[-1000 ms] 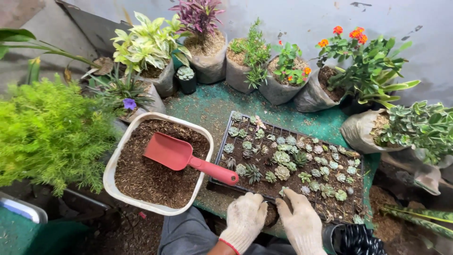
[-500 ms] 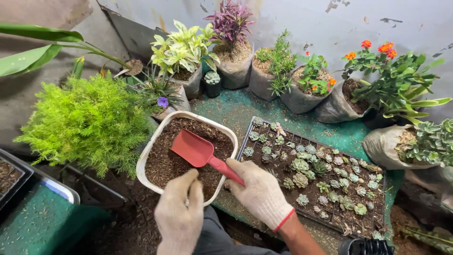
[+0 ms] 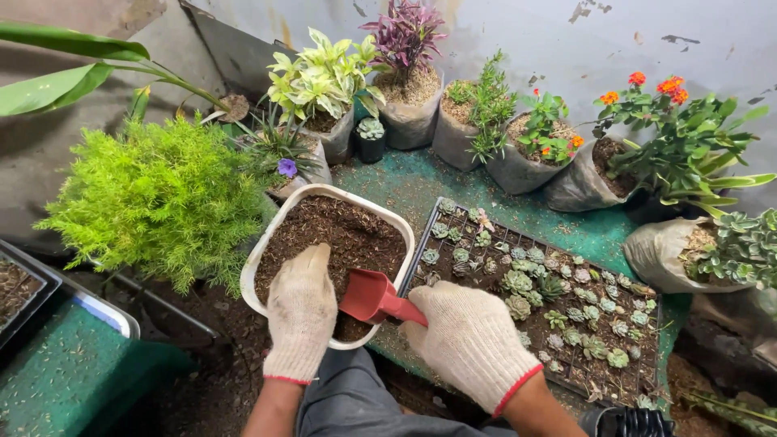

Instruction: Potting small succulent plants into a tray using soil and a scoop.

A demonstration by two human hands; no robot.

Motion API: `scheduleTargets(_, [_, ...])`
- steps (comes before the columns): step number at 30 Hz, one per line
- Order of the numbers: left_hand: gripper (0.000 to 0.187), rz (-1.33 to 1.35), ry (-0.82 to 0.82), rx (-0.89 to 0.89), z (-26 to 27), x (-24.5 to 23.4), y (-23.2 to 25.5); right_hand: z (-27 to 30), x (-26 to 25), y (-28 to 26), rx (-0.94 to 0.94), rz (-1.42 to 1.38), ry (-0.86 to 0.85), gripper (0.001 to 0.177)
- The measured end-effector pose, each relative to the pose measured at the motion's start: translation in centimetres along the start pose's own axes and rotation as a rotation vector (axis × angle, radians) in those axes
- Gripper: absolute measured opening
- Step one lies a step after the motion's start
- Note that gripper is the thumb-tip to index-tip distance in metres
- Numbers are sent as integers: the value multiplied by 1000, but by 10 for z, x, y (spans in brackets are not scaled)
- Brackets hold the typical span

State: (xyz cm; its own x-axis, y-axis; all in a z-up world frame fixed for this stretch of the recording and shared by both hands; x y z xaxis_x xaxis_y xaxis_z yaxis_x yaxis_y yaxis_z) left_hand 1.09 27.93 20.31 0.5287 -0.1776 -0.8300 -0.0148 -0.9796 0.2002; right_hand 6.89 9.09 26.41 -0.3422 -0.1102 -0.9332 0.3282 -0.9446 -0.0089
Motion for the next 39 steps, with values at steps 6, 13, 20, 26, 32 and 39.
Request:
scheduleTargets(6, [35,6,-53,-18,2,9,2,8,25,13,2,-159,135,19])
scheduleTargets(13, [37,264,20,-22,-2,5,7,14,61,31,89,-418,2,41])
scheduleTargets(20, [33,407,264,-104,-16,-39,19,13,97,38,90,-711,12,46])
scheduleTargets(26, [39,460,213,-225,-22,-31,8,15,97,46,174,-806,-2,46])
scheduleTargets(32, [37,545,166,-232,-22,-14,6,11,99,55,132,-819,58,46])
scheduleTargets(39, [39,561,40,-186,-33,-21,44,27,75,90,127,-846,144,52])
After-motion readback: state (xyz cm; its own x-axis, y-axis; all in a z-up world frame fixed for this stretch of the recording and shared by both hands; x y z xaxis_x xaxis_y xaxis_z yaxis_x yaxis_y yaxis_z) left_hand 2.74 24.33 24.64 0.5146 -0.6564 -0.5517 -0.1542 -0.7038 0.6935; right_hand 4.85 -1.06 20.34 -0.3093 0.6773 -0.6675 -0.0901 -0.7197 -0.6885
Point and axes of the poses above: each hand's wrist, its own z-axis away from the middle knuckle, its own x-axis out of the palm, y = z × x, the point moved 7 cm from there along -z, towards the middle knuckle, and after that the axes turned 15 degrees about x, right-handed, at the moved point
